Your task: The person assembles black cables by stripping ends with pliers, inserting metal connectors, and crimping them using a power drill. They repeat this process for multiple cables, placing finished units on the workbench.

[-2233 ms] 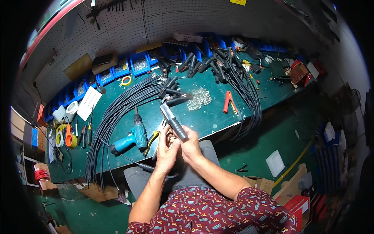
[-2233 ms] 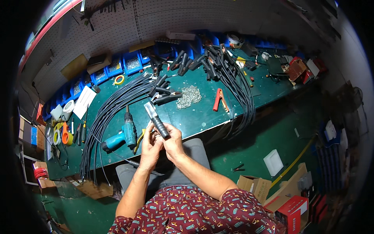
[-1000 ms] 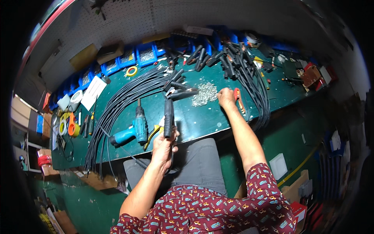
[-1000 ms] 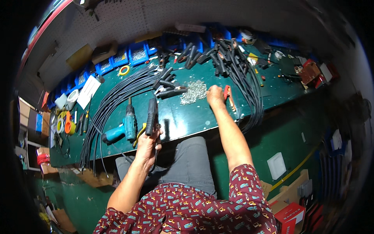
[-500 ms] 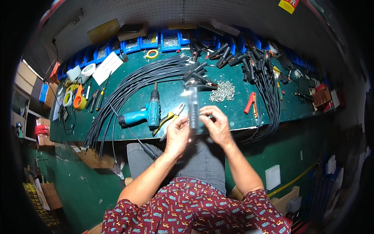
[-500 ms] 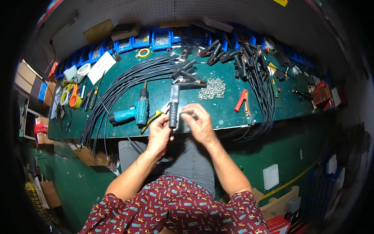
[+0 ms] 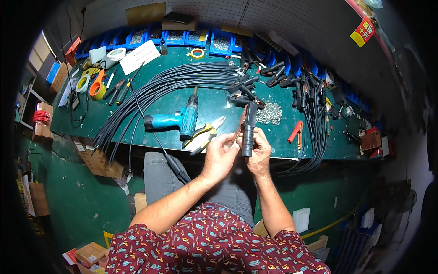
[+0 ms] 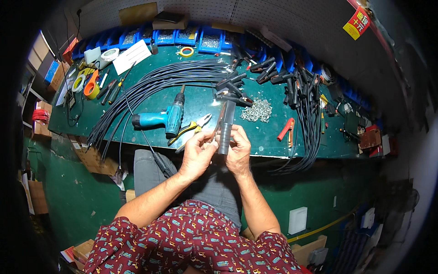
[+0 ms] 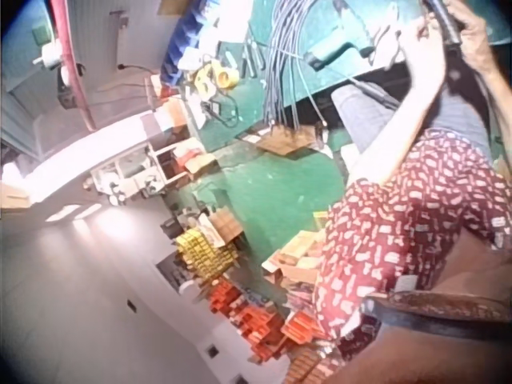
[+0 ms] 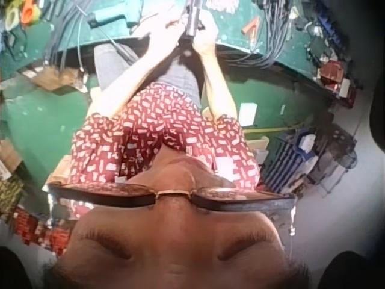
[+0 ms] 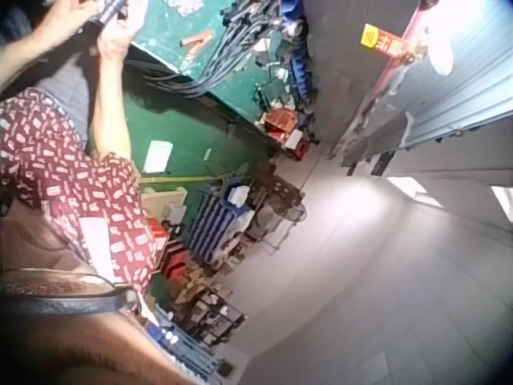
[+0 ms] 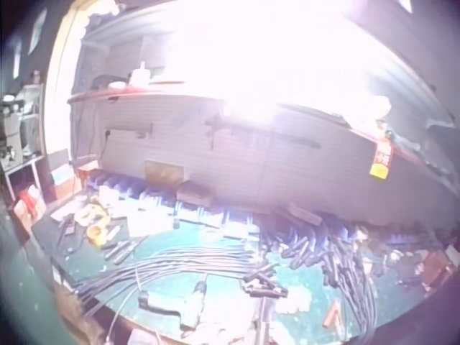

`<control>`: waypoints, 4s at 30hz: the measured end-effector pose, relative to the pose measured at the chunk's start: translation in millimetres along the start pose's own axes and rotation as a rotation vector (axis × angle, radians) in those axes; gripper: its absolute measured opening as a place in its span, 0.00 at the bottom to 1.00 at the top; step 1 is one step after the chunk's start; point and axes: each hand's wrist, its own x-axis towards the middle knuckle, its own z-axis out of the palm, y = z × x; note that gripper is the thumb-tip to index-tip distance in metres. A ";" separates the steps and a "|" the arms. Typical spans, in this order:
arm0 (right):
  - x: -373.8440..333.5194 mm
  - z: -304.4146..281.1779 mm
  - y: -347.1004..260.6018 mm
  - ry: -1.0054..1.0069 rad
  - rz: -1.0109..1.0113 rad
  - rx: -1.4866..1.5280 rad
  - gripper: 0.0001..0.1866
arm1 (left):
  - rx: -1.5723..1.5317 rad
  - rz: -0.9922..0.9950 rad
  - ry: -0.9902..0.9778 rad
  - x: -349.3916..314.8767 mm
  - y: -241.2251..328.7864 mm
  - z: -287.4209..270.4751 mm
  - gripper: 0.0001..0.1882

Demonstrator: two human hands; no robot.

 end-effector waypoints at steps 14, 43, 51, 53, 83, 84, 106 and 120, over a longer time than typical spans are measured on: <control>-15.8 21.5 6.2 0.113 0.485 0.792 0.17 | 0.222 0.190 0.060 -2.8 0.8 -2.0 0.15; 2.2 14.7 -9.4 -0.124 0.533 1.362 0.18 | 1.696 0.227 -0.185 100.9 -3.2 -199.6 0.37; 6.0 -5.8 -14.6 -0.316 0.490 1.325 0.20 | 1.046 0.749 0.002 84.9 64.4 -168.6 0.27; 5.0 -9.0 -16.2 -0.292 0.489 1.338 0.20 | 0.787 0.660 -0.024 62.4 89.1 -148.7 0.23; -1.8 -0.7 -26.7 -0.369 0.571 1.277 0.19 | -0.375 -0.562 -0.445 -33.2 48.4 -170.3 0.23; -1.5 -0.2 -27.2 -0.382 0.574 1.279 0.19 | -0.386 -0.582 -0.439 -33.6 49.4 -171.5 0.22; -9.3 3.3 -35.0 -0.282 0.695 1.198 0.18 | -0.314 -0.546 -0.428 -41.2 45.1 -178.3 0.22; -13.1 6.3 -43.2 -0.271 0.759 1.240 0.18 | -0.289 -0.536 -0.393 -45.2 48.8 -178.0 0.22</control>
